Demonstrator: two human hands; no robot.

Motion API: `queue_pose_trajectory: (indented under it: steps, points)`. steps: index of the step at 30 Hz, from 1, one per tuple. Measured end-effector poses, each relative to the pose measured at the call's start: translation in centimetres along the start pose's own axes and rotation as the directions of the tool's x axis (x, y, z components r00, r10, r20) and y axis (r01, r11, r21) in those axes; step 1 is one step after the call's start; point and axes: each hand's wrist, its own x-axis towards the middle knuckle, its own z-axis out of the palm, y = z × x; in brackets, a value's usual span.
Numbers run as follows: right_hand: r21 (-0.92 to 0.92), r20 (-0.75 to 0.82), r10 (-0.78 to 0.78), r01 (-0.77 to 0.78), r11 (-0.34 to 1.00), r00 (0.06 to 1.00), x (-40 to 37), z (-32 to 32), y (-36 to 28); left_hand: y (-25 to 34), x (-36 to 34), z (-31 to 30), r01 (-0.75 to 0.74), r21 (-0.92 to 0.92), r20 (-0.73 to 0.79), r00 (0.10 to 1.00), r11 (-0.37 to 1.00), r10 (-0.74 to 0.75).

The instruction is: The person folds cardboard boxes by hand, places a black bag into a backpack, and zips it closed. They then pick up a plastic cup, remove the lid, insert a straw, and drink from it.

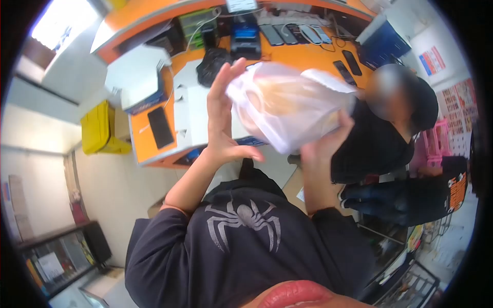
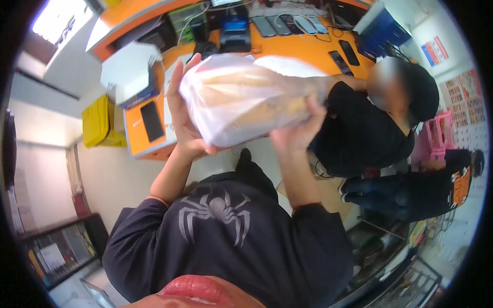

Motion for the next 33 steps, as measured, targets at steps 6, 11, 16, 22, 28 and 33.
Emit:
queue_pose_trajectory:
  steps: [6, 11, 16, 22, 28, 33]
  points:
    - [0.201, 0.287, 0.660, -0.717, 0.668, 0.695, -10.2, -2.2, 9.3, 6.1, -7.3, -3.5, 0.167, -0.015, -0.109, 0.980, 0.986, -0.167]
    - [0.219, 0.376, 0.754, -0.842, 0.492, 0.539, -14.7, -3.1, 12.0, 9.0, -12.9, -6.2, 0.307, 0.075, -0.210, 0.935, 0.949, -0.285]
    - [0.102, 0.255, 0.753, -0.791, 0.603, 0.607, -16.2, -3.8, 14.1, 10.8, -15.6, -7.5, 0.264, 0.023, -0.200, 0.946, 0.964, -0.254]
    - [-0.387, 0.308, 0.338, -0.207, 0.898, 0.889, -14.8, -4.2, 13.8, 12.1, -18.2, -8.3, 0.235, -0.397, -0.484, 0.768, 0.887, -0.420]
    - [-0.521, 0.837, 0.181, 0.653, 0.549, 0.516, -13.3, -0.9, 12.6, 10.3, -22.8, -10.0, 0.549, -0.645, -0.279, 0.478, 0.531, -0.833]
    - [-0.552, 0.830, 0.281, 0.632, 0.544, 0.482, -13.6, -0.6, 12.6, 10.3, -23.6, -10.1, 0.565, -0.669, -0.294, 0.395, 0.482, -0.870]
